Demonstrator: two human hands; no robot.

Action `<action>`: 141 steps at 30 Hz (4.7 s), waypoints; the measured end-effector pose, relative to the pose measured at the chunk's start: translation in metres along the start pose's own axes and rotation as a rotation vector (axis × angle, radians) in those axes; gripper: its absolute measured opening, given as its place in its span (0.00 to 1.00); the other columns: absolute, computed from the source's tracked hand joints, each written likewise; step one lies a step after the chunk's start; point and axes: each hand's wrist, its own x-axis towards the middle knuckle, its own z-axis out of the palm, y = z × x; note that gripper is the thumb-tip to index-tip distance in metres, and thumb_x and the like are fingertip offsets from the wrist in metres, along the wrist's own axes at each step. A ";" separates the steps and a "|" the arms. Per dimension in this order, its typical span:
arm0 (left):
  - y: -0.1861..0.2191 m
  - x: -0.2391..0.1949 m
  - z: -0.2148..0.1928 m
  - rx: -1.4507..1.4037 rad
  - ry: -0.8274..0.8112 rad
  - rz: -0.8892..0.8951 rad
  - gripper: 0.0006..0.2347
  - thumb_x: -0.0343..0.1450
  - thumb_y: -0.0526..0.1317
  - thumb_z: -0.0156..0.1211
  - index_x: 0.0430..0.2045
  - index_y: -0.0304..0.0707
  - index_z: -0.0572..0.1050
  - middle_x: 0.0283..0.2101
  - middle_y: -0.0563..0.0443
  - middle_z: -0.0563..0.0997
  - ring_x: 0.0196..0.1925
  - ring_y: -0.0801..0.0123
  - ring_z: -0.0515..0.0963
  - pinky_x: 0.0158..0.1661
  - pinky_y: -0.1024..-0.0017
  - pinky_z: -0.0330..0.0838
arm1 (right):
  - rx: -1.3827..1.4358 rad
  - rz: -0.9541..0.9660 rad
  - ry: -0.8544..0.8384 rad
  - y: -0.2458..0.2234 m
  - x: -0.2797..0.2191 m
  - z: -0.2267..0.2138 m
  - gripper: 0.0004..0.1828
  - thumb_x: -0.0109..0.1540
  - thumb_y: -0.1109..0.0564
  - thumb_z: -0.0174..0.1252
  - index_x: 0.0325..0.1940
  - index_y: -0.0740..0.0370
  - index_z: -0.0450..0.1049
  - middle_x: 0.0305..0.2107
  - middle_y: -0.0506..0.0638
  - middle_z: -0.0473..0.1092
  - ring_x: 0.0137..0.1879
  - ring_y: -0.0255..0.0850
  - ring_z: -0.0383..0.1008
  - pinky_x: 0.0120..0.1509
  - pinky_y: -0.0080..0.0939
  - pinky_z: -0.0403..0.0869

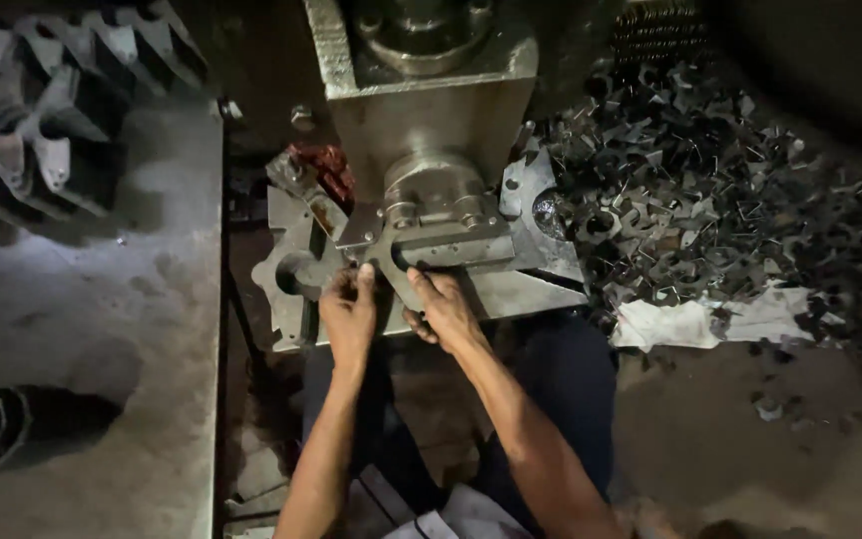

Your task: Using a manual punch press to shape and stamp metal plates for fabrication.

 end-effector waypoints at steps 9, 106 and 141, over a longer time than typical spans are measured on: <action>0.001 -0.022 0.005 0.106 0.065 0.123 0.08 0.74 0.39 0.63 0.32 0.30 0.77 0.23 0.51 0.78 0.24 0.78 0.70 0.25 0.75 0.66 | 0.026 -0.033 -0.046 -0.002 0.001 -0.002 0.18 0.69 0.43 0.51 0.37 0.60 0.70 0.15 0.52 0.68 0.14 0.38 0.66 0.13 0.35 0.60; 0.049 0.044 -0.104 0.992 0.275 0.325 0.14 0.68 0.46 0.68 0.31 0.30 0.79 0.33 0.30 0.82 0.34 0.33 0.81 0.34 0.47 0.74 | -0.150 -0.772 0.417 -0.026 -0.015 -0.159 0.04 0.62 0.59 0.66 0.36 0.61 0.78 0.29 0.49 0.77 0.29 0.35 0.75 0.29 0.35 0.74; -0.018 -0.015 0.026 -0.183 0.021 -0.067 0.16 0.75 0.39 0.66 0.21 0.35 0.64 0.20 0.61 0.63 0.22 0.83 0.58 0.21 0.77 0.51 | -0.034 0.112 0.066 -0.002 -0.034 0.007 0.17 0.66 0.39 0.52 0.45 0.53 0.71 0.13 0.48 0.64 0.12 0.36 0.61 0.13 0.35 0.56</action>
